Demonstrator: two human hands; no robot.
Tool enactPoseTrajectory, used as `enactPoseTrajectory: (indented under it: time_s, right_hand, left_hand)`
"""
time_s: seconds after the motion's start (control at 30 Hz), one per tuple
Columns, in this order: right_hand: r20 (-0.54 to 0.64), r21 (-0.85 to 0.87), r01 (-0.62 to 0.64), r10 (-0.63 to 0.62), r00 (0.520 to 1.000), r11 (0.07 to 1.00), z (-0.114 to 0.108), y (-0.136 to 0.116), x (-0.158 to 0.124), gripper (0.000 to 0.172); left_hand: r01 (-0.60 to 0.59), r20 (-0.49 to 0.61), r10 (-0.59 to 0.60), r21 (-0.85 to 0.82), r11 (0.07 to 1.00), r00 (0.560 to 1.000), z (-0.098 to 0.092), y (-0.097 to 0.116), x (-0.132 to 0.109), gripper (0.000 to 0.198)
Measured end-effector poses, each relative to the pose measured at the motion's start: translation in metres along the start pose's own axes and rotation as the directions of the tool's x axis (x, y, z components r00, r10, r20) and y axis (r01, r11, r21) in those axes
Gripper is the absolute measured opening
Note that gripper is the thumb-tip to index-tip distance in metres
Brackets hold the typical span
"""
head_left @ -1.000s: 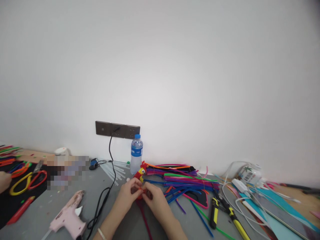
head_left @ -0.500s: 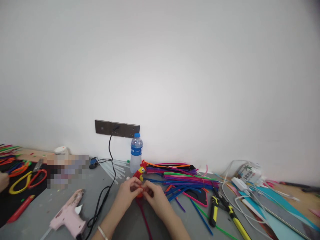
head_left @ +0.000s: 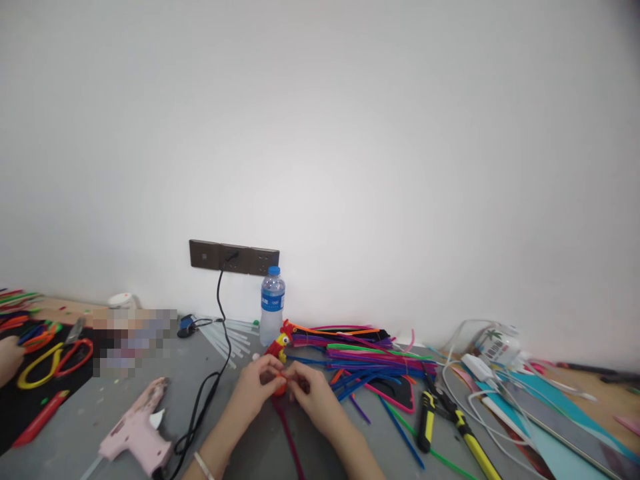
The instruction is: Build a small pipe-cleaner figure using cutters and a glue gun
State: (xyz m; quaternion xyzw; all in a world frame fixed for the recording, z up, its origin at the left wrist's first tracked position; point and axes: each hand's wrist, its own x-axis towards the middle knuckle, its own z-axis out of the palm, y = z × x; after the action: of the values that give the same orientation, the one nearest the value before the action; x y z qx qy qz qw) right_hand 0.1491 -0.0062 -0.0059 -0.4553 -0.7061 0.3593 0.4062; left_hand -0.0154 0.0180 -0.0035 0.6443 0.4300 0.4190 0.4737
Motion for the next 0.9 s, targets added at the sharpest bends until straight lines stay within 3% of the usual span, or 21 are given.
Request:
enactPoseTrajectory:
  time_s: [0.17,0.4,0.63,0.9]
  right_hand:
    - [-0.008,0.054,-0.003,0.003,1.0,0.999,0.001,0.003,0.0,0.012]
    - [0.129,0.19,-0.14,0.117,0.985,0.972,-0.008,0.006,-0.002,0.021]
    - [0.073,0.175,-0.073,0.061,0.995,0.982,-0.007,0.005,-0.001,0.029]
    - [0.087,0.184,-0.096,0.081,0.993,0.978,-0.009,0.006,-0.002,0.03]
  left_hand:
    - [0.001,-0.003,-0.001,-0.01,1.0,1.0,0.001,-0.005,0.001,0.012]
    - [0.001,0.023,-0.001,0.004,1.0,1.0,0.001,-0.006,0.0,0.013]
    - [-0.002,0.027,0.003,-0.019,1.0,1.0,0.0,-0.006,0.0,0.013]
    - [-0.01,0.051,0.011,-0.02,1.0,0.999,0.001,-0.004,-0.001,0.013]
